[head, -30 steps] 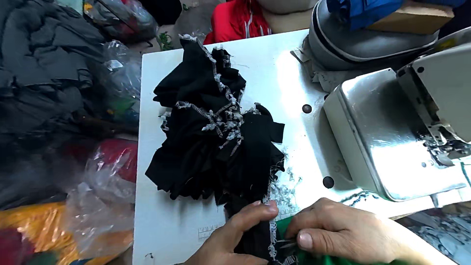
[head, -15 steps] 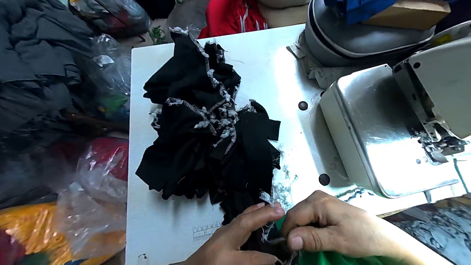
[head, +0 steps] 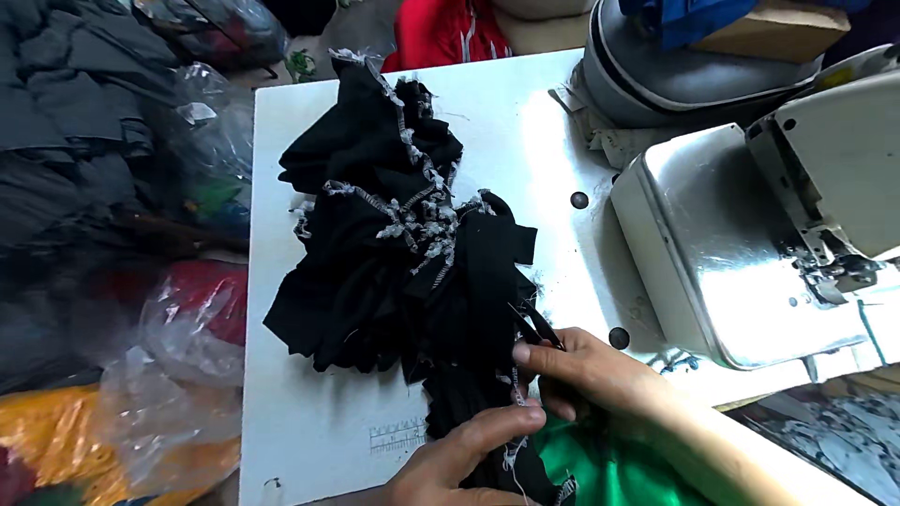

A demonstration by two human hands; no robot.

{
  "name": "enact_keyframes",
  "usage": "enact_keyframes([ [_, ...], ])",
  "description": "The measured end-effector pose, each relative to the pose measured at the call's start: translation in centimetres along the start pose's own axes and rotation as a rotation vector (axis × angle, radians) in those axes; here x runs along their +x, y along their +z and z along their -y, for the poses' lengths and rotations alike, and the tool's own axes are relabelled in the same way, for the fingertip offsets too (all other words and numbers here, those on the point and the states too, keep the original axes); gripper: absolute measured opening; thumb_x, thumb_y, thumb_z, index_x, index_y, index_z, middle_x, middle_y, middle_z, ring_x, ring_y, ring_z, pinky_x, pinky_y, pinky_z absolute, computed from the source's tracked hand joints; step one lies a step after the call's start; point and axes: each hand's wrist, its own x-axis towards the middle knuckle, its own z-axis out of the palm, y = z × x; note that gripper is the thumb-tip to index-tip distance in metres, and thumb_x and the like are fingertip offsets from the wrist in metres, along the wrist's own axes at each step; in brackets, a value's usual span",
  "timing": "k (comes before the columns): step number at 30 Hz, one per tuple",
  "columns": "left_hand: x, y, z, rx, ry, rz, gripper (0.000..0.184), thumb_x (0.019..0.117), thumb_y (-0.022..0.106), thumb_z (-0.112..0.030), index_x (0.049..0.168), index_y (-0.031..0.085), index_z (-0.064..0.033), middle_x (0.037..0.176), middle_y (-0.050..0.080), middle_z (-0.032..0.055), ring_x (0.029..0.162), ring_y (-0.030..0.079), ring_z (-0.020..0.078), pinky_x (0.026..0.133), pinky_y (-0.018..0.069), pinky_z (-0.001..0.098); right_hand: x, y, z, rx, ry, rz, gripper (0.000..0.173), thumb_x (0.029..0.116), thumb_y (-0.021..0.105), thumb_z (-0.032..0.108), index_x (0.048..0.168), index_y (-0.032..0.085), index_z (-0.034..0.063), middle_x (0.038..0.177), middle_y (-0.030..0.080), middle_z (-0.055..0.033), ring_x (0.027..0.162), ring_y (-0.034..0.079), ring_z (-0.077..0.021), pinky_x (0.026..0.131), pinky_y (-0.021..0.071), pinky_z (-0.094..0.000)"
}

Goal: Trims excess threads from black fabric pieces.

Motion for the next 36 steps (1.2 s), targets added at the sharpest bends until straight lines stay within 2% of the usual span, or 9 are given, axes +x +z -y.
enact_keyframes([
  [5,-0.1,0.0,0.3,-0.002,0.009,0.009,0.014,0.1015,0.056,-0.011,0.102,0.066,-0.0021,0.151,0.048,0.0109,0.144,0.041,0.009,0.117,0.0378,0.025,0.2,0.7,0.5,0.189,0.057,-0.023,0.021,0.1057,0.048,0.011,0.091,0.062,0.0105,0.06,0.059,0.0067,0.044,0.044,0.0049,0.041,0.035,-0.0102],
  [10,0.3,0.3,0.7,0.008,0.042,-0.016,0.01,0.1011,0.054,-0.007,0.102,0.064,-0.0039,0.153,0.047,0.0076,0.145,0.041,0.0098,0.118,0.039,0.0264,0.5,0.7,0.3,0.444,0.065,-0.059,0.017,0.1071,0.046,0.012,0.098,0.06,0.009,0.076,0.07,-0.0027,0.047,0.054,0.0017,0.042,0.0404,-0.0105],
  [14,0.2,0.7,0.7,0.016,0.049,-0.014,0.01,0.1009,0.056,-0.008,0.101,0.064,-0.0022,0.15,0.049,0.0104,0.145,0.041,0.0109,0.118,0.0374,0.0259,0.8,1.1,-0.1,0.495,0.098,-0.113,0.017,0.1017,0.05,0.001,0.093,0.064,0.0037,0.059,0.06,0.0004,0.045,0.052,0.0006,0.043,0.0426,-0.0118],
  [22,0.3,0.8,1.1,0.018,0.065,-0.006,0.013,0.102,0.055,-0.01,0.1,0.064,-0.0014,0.145,0.054,0.0157,0.142,0.047,0.0162,0.117,0.0409,0.0293,0.6,2.1,-0.3,0.614,0.06,-0.144,0.014,0.0991,0.053,-0.002,0.093,0.058,0.009,0.067,0.063,-0.0018,0.054,0.059,-0.0026,0.051,0.0483,-0.0141],
  [27,0.3,0.8,0.8,0.064,0.054,-0.038,0.016,0.1022,0.055,-0.014,0.1,0.066,-0.0037,0.147,0.052,0.0142,0.139,0.046,0.0115,0.114,0.0404,0.0241,1.1,1.9,0.5,0.586,-0.026,-0.341,0.015,0.1049,0.045,0.003,0.096,0.055,0.0095,0.066,0.061,-0.0001,0.045,0.05,-0.0002,0.041,0.041,-0.0131],
  [30,-0.5,0.7,0.6,0.061,0.017,-0.097,0.012,0.1023,0.058,-0.016,0.1,0.066,-0.0079,0.149,0.05,0.0087,0.136,0.05,0.0081,0.108,0.0475,0.0233,1.3,0.8,2.5,0.393,-0.43,-0.536,0.015,0.1046,0.048,0.009,0.11,0.058,0.0176,0.073,0.063,0.005,0.046,0.046,0.0024,0.04,0.0375,-0.012],
  [32,-1.0,0.4,0.3,0.031,-0.002,-0.127,0.012,0.1031,0.057,-0.016,0.101,0.066,-0.0078,0.145,0.054,0.0065,0.132,0.054,0.0072,0.107,0.0496,0.0237,1.8,1.0,3.0,-0.029,-0.745,-0.561,0.021,0.0997,0.051,0.002,0.117,0.054,0.0131,0.082,0.061,0.0063,0.052,0.047,0.0037,0.045,0.0396,-0.0107],
  [34,-1.3,0.0,0.0,0.021,0.002,-0.117,0.013,0.1034,0.058,-0.017,0.1,0.063,-0.0059,0.135,0.06,0.0073,0.128,0.057,0.0078,0.107,0.049,0.0241,2.1,1.6,2.2,-0.66,-0.986,-0.401,0.024,0.0851,0.063,-0.008,0.108,0.064,-0.001,0.095,0.066,-0.0061,0.076,0.063,-0.0089,0.063,0.0545,-0.0237],
  [36,-1.5,-0.2,-0.4,0.026,0.018,-0.096,0.015,0.1022,0.059,-0.017,0.098,0.064,-0.0035,0.124,0.065,0.0097,0.122,0.06,0.0104,0.105,0.0484,0.0247,2.6,2.2,1.1,-1.073,-1.017,-0.137,0.021,0.0814,0.07,-0.004,0.1,0.072,0.0064,0.091,0.069,-0.0082,0.086,0.069,-0.0221,0.07,0.0581,-0.0375],
])
